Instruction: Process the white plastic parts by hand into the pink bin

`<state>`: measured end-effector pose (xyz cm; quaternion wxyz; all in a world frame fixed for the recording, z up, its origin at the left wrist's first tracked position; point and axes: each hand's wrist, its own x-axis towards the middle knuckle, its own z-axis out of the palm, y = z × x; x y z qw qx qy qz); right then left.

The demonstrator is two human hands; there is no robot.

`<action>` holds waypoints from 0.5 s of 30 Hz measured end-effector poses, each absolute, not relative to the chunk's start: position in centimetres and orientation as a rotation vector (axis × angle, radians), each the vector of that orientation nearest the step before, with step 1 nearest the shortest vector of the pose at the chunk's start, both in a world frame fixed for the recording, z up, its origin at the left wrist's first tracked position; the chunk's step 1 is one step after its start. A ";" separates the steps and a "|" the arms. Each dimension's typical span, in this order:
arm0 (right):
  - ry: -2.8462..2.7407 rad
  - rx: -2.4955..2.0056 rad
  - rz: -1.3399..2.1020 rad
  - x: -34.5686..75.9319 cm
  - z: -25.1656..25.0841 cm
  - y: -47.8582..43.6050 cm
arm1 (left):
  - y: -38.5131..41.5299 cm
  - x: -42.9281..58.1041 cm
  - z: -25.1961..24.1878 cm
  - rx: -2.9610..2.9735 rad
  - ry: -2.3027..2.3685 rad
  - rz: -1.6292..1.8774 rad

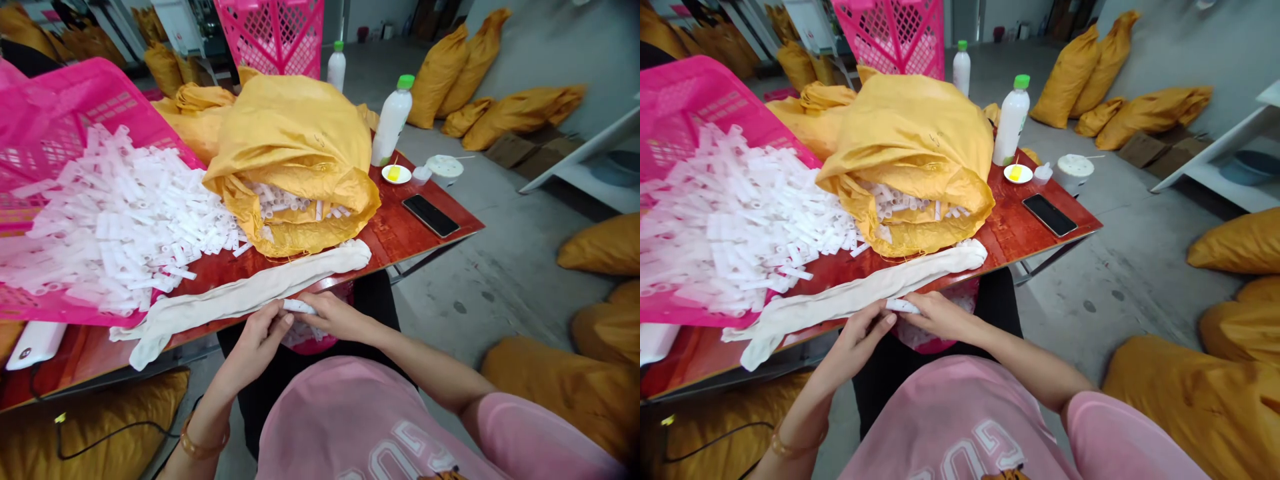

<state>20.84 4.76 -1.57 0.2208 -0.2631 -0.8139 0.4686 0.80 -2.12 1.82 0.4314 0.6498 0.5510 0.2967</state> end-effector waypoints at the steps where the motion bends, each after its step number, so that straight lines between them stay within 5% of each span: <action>1: -2.326 -0.762 1.177 20.7 -1.8 4.7 | -2.0 0.8 1.8 1.588 1.362 0.736; 10: -2.670 -0.888 0.454 19.9 -3.7 4.1 | -1.9 1.6 2.0 1.045 1.268 0.843; 15: -2.502 -0.937 0.846 20.4 -3.7 4.2 | -2.6 2.6 1.0 0.953 1.310 0.832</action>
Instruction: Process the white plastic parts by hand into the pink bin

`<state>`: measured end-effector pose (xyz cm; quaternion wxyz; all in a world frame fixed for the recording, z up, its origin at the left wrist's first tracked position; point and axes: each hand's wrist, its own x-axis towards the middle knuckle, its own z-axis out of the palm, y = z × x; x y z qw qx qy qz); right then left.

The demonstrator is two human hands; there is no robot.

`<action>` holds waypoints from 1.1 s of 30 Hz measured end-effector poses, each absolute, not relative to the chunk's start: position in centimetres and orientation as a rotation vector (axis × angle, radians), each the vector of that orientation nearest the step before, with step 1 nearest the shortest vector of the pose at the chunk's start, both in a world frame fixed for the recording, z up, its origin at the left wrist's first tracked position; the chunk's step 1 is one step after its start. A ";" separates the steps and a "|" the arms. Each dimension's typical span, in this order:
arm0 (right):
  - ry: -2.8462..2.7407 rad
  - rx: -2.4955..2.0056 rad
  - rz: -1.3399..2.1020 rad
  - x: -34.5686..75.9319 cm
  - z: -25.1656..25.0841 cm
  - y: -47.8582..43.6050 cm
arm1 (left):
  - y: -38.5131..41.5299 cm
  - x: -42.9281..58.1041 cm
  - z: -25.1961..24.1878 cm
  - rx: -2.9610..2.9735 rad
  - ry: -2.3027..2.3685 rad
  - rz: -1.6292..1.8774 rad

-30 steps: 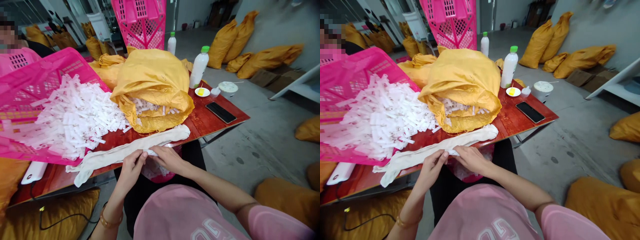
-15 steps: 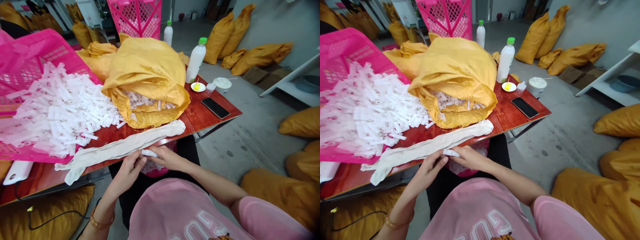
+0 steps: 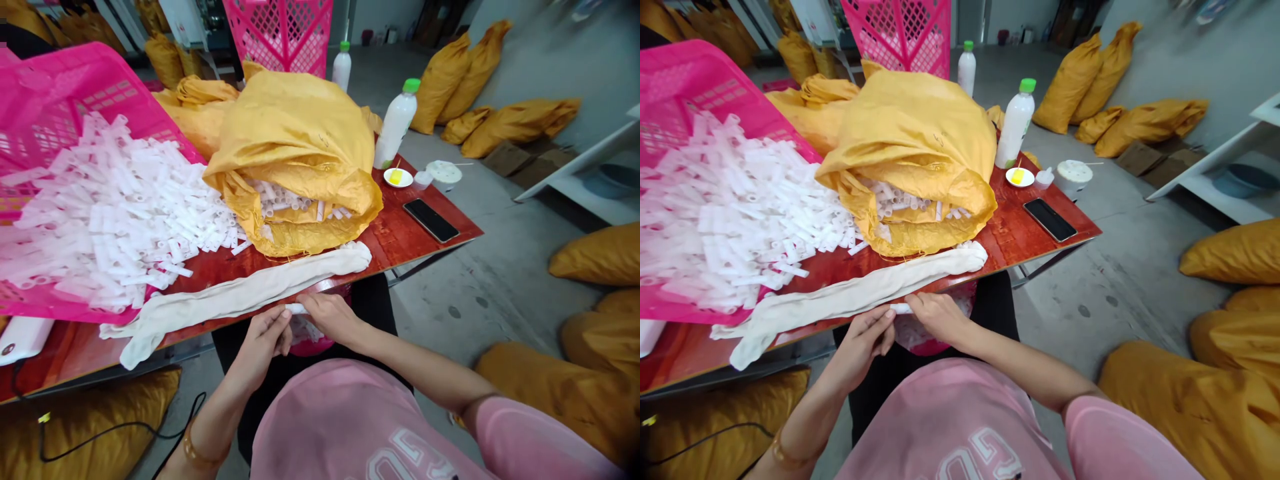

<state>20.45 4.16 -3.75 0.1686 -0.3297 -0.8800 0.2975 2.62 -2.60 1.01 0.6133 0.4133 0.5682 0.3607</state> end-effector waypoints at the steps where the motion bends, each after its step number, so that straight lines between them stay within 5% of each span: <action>1: -2.426 -0.878 1.081 20.7 -3.6 4.3 | -2.7 2.5 0.9 1.017 1.306 0.806; 10: -1.372 -0.477 2.606 20.8 -2.7 3.8 | -2.4 -1.1 2.0 1.723 1.307 0.729; 18: -1.998 -0.681 1.777 20.5 -2.1 3.5 | -3.1 -0.1 1.4 1.793 1.216 0.668; 25: -2.374 -0.812 1.556 21.2 -3.8 4.1 | -2.9 -1.5 -0.1 1.675 1.270 0.540; 29: -2.576 -1.104 1.434 22.9 -7.2 4.2 | 0.4 -8.7 -1.0 1.851 2.114 0.582; 33: -2.652 -1.060 1.678 24.8 -6.0 6.4 | 3.6 -16.0 -1.5 1.859 2.526 0.519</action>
